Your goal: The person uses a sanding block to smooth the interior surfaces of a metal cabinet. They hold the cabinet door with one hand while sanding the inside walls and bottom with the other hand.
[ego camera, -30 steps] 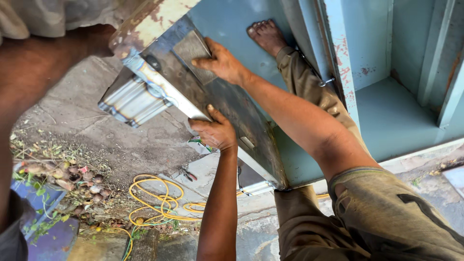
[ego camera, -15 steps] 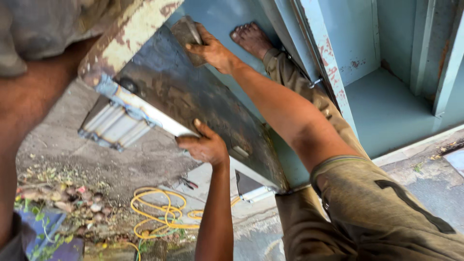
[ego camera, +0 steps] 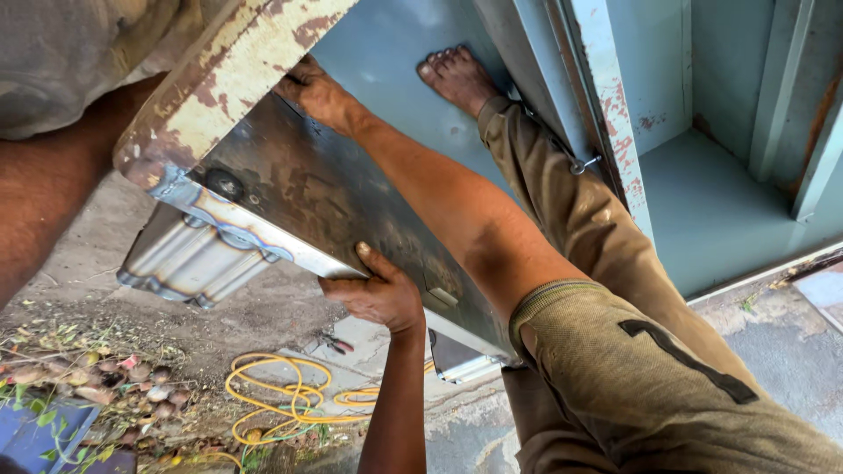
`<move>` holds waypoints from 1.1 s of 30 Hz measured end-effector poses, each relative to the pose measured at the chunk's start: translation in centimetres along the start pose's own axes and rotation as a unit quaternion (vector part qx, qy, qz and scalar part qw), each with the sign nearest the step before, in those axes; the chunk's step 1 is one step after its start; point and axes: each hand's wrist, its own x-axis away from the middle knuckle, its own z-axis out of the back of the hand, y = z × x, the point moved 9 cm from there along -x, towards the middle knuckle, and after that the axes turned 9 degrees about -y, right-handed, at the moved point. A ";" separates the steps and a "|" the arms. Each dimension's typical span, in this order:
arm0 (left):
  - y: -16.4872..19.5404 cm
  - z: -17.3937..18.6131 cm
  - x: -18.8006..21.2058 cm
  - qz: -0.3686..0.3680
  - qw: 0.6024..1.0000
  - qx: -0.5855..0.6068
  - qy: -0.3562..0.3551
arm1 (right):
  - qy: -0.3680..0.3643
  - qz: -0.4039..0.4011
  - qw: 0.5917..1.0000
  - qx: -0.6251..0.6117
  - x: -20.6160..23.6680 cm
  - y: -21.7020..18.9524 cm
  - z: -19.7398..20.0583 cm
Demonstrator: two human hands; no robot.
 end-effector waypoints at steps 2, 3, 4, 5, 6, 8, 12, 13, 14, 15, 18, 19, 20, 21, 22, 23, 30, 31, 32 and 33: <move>-0.4 -0.4 -0.1 0.017 0.999 0.022 -0.017 | -0.005 -0.100 0.946 -0.308 0.5 2.2 -0.8; -0.6 -0.6 -0.1 0.025 0.999 0.035 -0.024 | -0.005 -0.147 0.881 -0.450 0.9 3.1 -1.6; -0.5 -0.5 -0.1 0.019 0.999 0.029 -0.018 | 0.004 -0.136 0.880 -0.456 0.8 3.0 -1.2; -0.4 -0.4 -0.1 0.014 1.000 0.020 -0.012 | 0.011 -0.124 0.877 -0.464 0.8 2.9 -1.0; -0.3 -0.3 -0.1 0.008 1.000 0.011 -0.008 | 0.019 -0.115 0.874 -0.472 0.7 2.9 -0.9; -0.8 -0.7 -0.1 0.038 0.998 0.028 -0.032 | 0.004 -0.129 0.882 -0.453 0.6 3.3 -1.5; -0.2 -0.3 -0.1 0.009 0.999 0.033 -0.020 | 0.025 -0.102 0.870 -0.482 0.2 3.9 -2.5; -0.2 -0.4 -0.1 0.012 0.999 0.037 -0.025 | 0.027 -0.100 0.866 -0.490 0.0 4.1 -2.8; -0.2 -0.4 -0.2 0.016 0.999 0.040 -0.028 | 0.028 -0.096 0.861 -0.498 -0.1 4.2 -3.0; -0.2 -0.5 -0.2 0.019 0.998 0.044 -0.030 | 0.030 -0.092 0.858 -0.505 -0.3 4.3 -3.2; -0.2 -0.6 -0.4 0.030 0.998 0.049 -0.039 | 0.026 -0.098 0.852 -0.514 -0.5 4.7 -3.7; 0.1 -0.5 -0.4 0.019 0.998 0.048 -0.031 | 0.026 -0.100 0.850 -0.516 -0.6 4.8 -3.8; 0.3 -0.4 -0.4 0.009 0.999 0.046 -0.024 | 0.025 -0.101 0.849 -0.519 -0.6 4.9 -3.9; 0.5 -0.2 -0.3 -0.001 0.999 0.043 -0.017 | 0.024 -0.103 0.846 -0.522 -0.6 5.0 -4.1; 0.6 -0.1 -0.3 0.000 0.999 0.036 -0.016 | 0.024 -0.100 0.846 -0.523 -0.6 5.0 -4.2; 0.6 0.0 -0.2 0.000 0.999 0.029 -0.014 | 0.025 -0.098 0.846 -0.524 -0.6 5.0 -4.3; -0.2 -0.7 -0.3 0.036 0.997 0.050 -0.044 | 0.042 -0.037 0.737 -0.674 -0.7 7.0 -3.1; -0.3 -0.7 -0.3 0.037 0.997 0.059 -0.046 | 0.030 -0.082 0.721 -0.687 -0.5 8.0 -3.6; -0.4 -0.9 -0.4 0.037 0.996 0.066 -0.048 | 0.017 -0.128 0.702 -0.700 -0.2 9.2 -4.1; -0.5 -1.0 -0.4 0.039 0.995 0.074 -0.051 | 0.004 -0.174 0.682 -0.711 0.1 10.2 -4.8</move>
